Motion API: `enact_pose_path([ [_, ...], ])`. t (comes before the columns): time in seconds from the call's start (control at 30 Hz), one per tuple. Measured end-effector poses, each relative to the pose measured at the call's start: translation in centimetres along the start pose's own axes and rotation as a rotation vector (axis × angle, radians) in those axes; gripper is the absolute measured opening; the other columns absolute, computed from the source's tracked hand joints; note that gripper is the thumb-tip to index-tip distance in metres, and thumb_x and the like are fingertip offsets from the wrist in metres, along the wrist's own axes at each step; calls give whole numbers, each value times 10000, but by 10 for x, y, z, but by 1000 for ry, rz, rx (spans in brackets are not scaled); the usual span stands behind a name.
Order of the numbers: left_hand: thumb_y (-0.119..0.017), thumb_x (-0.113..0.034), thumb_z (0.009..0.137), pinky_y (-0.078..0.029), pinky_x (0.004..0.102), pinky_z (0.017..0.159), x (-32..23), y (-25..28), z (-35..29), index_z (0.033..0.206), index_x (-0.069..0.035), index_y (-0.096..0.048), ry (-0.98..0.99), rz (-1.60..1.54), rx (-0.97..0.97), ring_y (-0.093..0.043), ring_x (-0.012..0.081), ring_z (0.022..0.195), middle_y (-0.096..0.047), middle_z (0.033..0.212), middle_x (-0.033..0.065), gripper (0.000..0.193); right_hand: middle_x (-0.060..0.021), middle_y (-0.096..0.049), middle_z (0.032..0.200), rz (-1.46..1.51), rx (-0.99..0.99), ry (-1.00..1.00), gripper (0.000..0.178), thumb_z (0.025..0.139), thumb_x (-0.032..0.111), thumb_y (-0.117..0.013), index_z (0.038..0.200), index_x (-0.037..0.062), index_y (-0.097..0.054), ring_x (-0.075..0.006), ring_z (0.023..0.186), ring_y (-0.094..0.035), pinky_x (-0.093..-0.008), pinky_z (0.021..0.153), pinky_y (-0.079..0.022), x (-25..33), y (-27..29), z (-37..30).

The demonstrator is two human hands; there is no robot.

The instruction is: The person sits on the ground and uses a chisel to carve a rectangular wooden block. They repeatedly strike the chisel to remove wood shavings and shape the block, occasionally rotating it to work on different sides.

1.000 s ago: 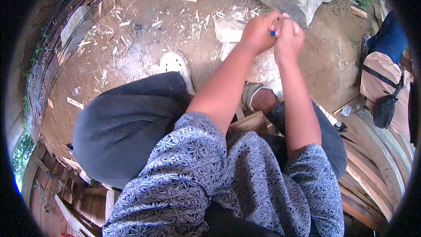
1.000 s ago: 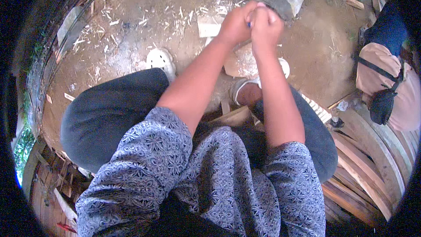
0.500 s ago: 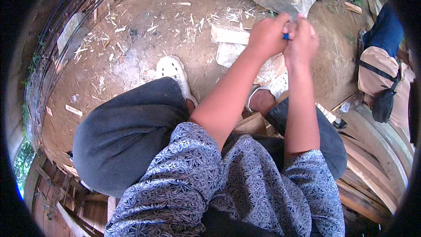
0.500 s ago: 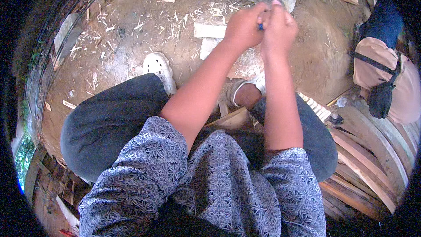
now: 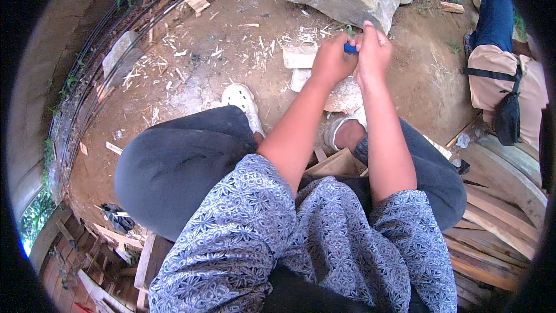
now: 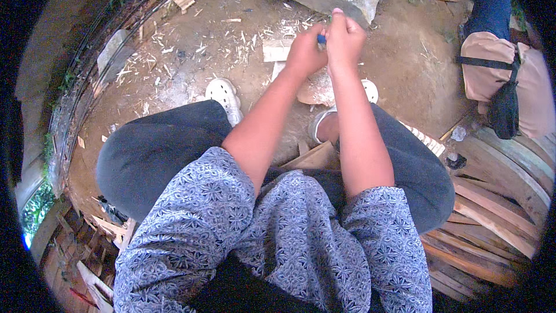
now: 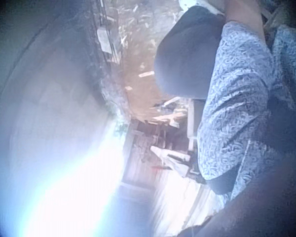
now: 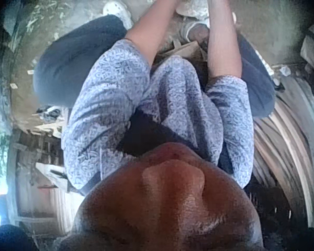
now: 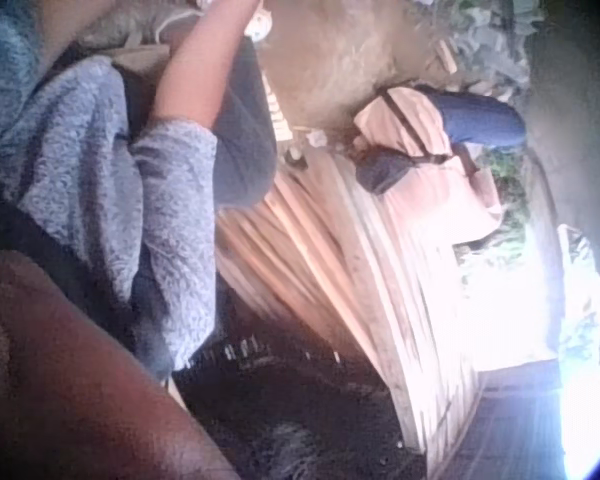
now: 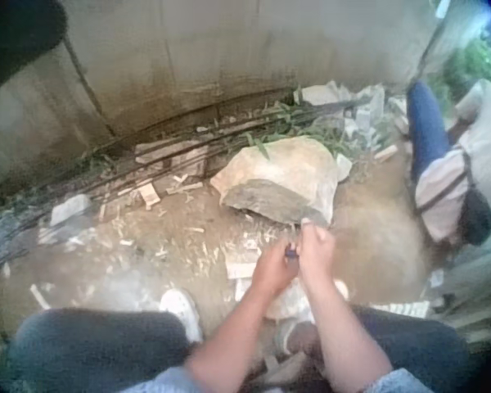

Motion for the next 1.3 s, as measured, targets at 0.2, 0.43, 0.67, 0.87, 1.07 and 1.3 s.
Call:
enact_pose_path([
  [0.2, -764, -174, 746, -374, 482, 1091, 16, 7, -30, 1178, -52, -565, 69, 538, -66, -521, 387, 1256, -606, 1231, 184, 492, -28, -528, 592, -78, 7, -13, 368, 988, 263, -609, 687, 62, -547, -136, 572, -518, -303, 607, -447, -5, 0, -5],
  [0.43, -622, -370, 934, -259, 576, 1144, 50, 18, -52, 1361, -121, -534, 187, 849, 192, -485, 283, 1327, -548, 1405, 92, 502, -38, -546, 601, -84, -66, -15, 380, 999, 289, -574, 702, 52, -561, -147, 616, -565, -309, 641, -458, -7, -16, -22],
  [0.67, -735, -394, 851, -385, 456, 999, 43, 23, -48, 1180, -132, -651, 214, 692, 221, -633, 265, 1115, -700, 1138, 73, 429, -25, -545, 597, -109, -52, 38, 392, 1007, 307, -570, 698, 66, -551, -151, 624, -618, -287, 616, -450, -5, -6, -26],
  [0.87, -791, -358, 798, -389, 432, 985, 42, 24, -52, 1045, -81, -615, 100, 655, 29, -636, 243, 1067, -700, 1015, 89, 411, -26, -544, 595, -181, 65, 68, 413, 1002, 297, -588, 666, 60, -555, -134, 617, -599, -282, 600, -436, -3, 2, -24],
  [1.07, -794, -366, 795, -384, 450, 1002, 39, 21, -52, 1092, -67, -605, 93, 690, 10, -625, 263, 1125, -709, 1076, 107, 461, -25, -556, 596, -177, 119, 80, 448, 998, 299, -583, 641, 30, -565, -116, 607, -560, -287, 602, -436, -13, 8, -21],
  [1.3, -794, -367, 790, -396, 462, 996, 48, 18, -51, 1207, -61, -587, 36, 619, -8, -624, 285, 1130, -700, 1109, 148, 557, -19, -570, 613, -122, 132, 69, 464, 1005, 308, -573, 643, 17, -579, -97, 614, -530, -268, 626, -427, -28, 35, -20],
])
Point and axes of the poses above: each hand's wrist, its own z-axis towards the middle knuckle, its own y-axis out of the back of the hand, x = y × z, the point moved 6 cm from there along z, towards the middle knuckle
